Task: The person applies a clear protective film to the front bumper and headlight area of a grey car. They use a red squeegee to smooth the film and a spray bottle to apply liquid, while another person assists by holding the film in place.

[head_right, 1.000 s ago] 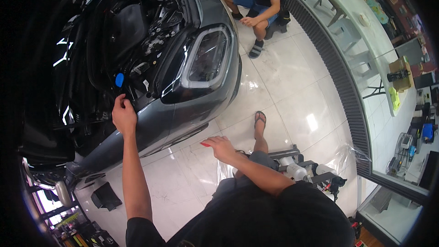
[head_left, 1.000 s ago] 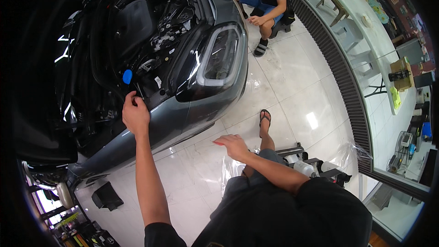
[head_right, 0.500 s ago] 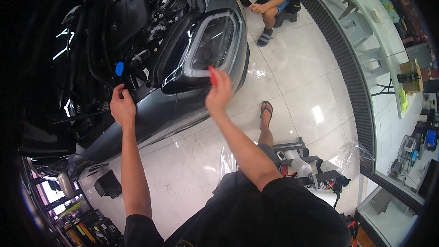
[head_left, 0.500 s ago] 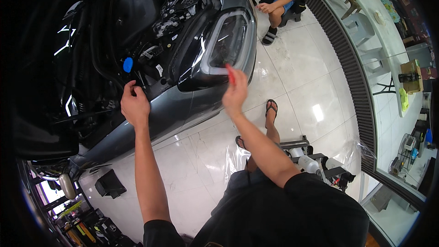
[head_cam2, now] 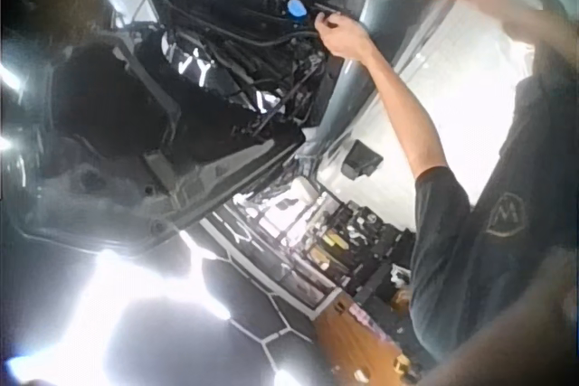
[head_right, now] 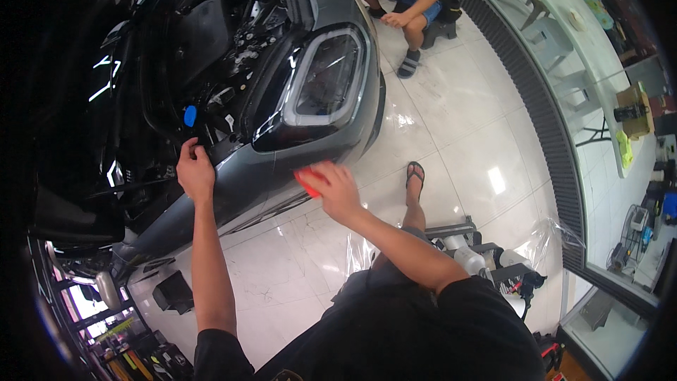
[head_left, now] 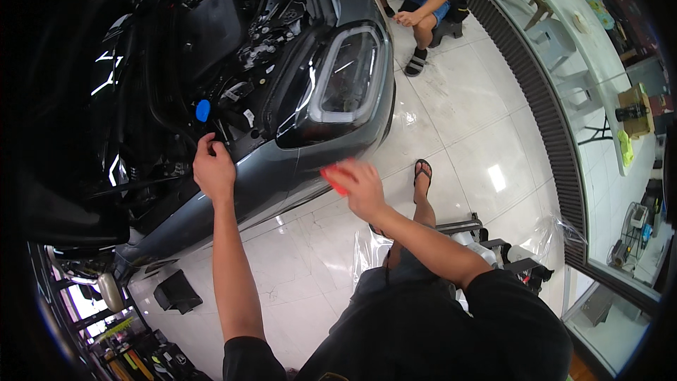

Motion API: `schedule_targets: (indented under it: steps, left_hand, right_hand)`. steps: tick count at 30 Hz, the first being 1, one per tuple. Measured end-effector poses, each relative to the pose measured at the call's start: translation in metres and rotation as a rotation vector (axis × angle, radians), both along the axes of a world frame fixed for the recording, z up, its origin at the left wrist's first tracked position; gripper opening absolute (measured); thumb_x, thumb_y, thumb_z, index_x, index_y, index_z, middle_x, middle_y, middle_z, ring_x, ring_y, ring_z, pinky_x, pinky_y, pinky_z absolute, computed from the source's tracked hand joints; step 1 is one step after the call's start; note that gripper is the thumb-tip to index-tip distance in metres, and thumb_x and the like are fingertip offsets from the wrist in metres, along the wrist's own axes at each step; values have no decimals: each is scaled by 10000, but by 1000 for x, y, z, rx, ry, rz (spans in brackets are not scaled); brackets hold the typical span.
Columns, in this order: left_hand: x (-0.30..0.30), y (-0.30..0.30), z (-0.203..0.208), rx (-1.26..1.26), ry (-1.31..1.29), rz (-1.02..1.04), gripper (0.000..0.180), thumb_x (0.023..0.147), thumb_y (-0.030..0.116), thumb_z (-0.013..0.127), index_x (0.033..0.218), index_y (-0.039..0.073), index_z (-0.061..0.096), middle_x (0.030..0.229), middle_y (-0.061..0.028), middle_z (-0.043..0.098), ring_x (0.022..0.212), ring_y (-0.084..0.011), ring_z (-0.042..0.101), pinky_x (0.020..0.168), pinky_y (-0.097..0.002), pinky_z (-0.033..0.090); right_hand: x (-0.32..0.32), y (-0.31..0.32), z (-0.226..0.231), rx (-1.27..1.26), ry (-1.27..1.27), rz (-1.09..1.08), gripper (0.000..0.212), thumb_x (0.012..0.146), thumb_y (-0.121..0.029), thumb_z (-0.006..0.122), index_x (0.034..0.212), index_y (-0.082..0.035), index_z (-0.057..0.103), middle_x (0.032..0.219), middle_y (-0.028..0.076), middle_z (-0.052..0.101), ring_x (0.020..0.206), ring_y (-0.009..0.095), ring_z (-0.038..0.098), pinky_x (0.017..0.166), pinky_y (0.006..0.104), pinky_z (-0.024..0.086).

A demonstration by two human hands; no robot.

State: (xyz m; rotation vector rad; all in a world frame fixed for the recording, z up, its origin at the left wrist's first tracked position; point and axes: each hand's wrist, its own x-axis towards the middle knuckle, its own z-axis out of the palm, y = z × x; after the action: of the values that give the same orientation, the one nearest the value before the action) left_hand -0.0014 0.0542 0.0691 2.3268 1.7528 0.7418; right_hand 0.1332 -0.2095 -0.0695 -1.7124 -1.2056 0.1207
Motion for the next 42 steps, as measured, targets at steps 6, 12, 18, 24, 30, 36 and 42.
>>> schedule_targets:
  steps: [6, 12, 18, 24, 30, 36, 42]
  left_hand:
    - [10, -1, 5, 26, -24, 1, 321, 913, 241, 555, 1166, 119, 708, 985, -113, 750, 935, -335, 707, 842, -434, 528]
    - [-5, 0, -3, 23, -61, -26, 297, 909, 222, 568, 1150, 104, 695, 950, -138, 736, 918, -343, 702, 830, -445, 526]
    - [-2, 1, 4, 20, -24, -4, 306, 895, 218, 581, 1154, 104, 695, 985, -145, 737, 947, -354, 696, 847, -460, 522]
    - [4, 1, 0, 18, -24, -19, 309, 901, 233, 575, 1164, 130, 699, 986, -129, 741, 938, -347, 702, 837, -453, 528]
    - [-5, -5, 6, 1, -25, 12, 282, 902, 206, 593, 1150, 122, 698, 945, -134, 727, 908, -344, 695, 801, -463, 532]
    - [-1, -1, 1, 57, -76, -67, 268, 925, 189, 565, 1145, 120, 702, 989, -164, 710, 929, -365, 677, 826, -453, 514]
    - [-6, -6, 18, -68, -624, -395, 281, 1008, 177, 503, 1154, 27, 690, 952, -82, 706, 855, -216, 659, 751, -353, 483]
  right_hand:
    - [-12, -32, -31, -353, 236, 152, 425, 839, 13, 588, 1229, -135, 667, 1156, 132, 666, 1030, 357, 655, 845, 455, 503]
    - [30, 62, 72, -84, 32, -246, 517, 811, 14, 584, 1324, -52, 581, 1197, 121, 593, 1077, 338, 570, 902, 431, 432]
    - [-23, 105, 84, -114, -87, -282, 618, 779, 21, 566, 1393, -17, 508, 1348, 166, 524, 1189, 354, 485, 969, 497, 359]
    - [-44, 55, 65, -264, 201, 198, 473, 810, 13, 580, 1279, -40, 602, 1256, 123, 614, 1118, 353, 571, 947, 435, 440]
    - [43, -30, 124, -430, 838, 785, 311, 900, -76, 647, 1204, -10, 663, 1124, 173, 695, 1043, 375, 651, 924, 428, 516]
    - [75, -57, 29, -717, 336, 328, 228, 912, -110, 666, 1116, -12, 691, 1006, 201, 733, 949, 385, 688, 810, 429, 539]
    - [52, -37, 144, -270, 567, 235, 235, 917, -210, 682, 1058, -29, 630, 962, 186, 681, 929, 400, 650, 814, 464, 497]
